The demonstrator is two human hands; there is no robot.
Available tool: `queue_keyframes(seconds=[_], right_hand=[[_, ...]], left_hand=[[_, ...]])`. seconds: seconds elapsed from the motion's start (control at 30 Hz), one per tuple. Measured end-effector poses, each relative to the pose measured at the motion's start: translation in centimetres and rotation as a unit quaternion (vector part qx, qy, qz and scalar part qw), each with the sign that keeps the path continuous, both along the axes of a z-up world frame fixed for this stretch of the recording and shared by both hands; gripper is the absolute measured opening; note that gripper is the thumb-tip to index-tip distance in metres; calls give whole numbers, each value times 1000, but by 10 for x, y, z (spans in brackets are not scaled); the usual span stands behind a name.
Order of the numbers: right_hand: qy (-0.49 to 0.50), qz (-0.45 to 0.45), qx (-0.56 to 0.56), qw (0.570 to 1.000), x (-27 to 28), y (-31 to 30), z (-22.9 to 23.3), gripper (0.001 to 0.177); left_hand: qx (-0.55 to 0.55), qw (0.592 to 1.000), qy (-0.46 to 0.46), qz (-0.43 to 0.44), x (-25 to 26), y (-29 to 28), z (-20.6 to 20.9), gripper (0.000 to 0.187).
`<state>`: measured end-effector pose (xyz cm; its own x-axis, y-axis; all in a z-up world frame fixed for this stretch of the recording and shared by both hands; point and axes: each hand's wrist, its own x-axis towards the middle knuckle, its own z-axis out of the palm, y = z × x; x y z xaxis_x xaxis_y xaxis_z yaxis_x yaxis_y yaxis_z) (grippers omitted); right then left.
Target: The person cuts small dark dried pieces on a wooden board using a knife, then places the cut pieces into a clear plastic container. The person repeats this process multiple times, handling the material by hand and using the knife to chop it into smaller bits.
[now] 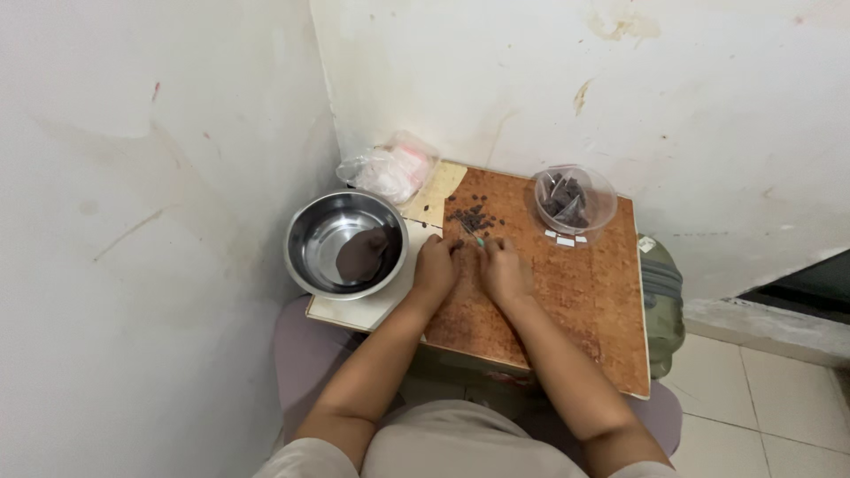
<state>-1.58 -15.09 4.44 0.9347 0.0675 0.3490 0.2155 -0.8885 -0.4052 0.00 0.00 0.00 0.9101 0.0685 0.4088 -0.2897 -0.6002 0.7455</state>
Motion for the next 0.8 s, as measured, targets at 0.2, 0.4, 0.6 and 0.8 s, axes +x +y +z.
queue_keyframes(seconds=[0.2, 0.4, 0.6, 0.8], right_hand=[[34, 7, -85, 996, -34, -12, 8, 27], [31, 22, -38, 999, -31, -8, 1, 27], [10, 9, -11, 1000, -2, 2, -1, 27], [12, 19, -30, 999, -38, -7, 16, 27]], left_hand=[[-10, 1000, -11, 5, -1, -3, 5, 20], [26, 1000, 0, 12, 1, -5, 4, 21], [-13, 1000, -8, 2, -5, 1, 4, 23], [-16, 1000, -16, 13, -4, -2, 4, 23]])
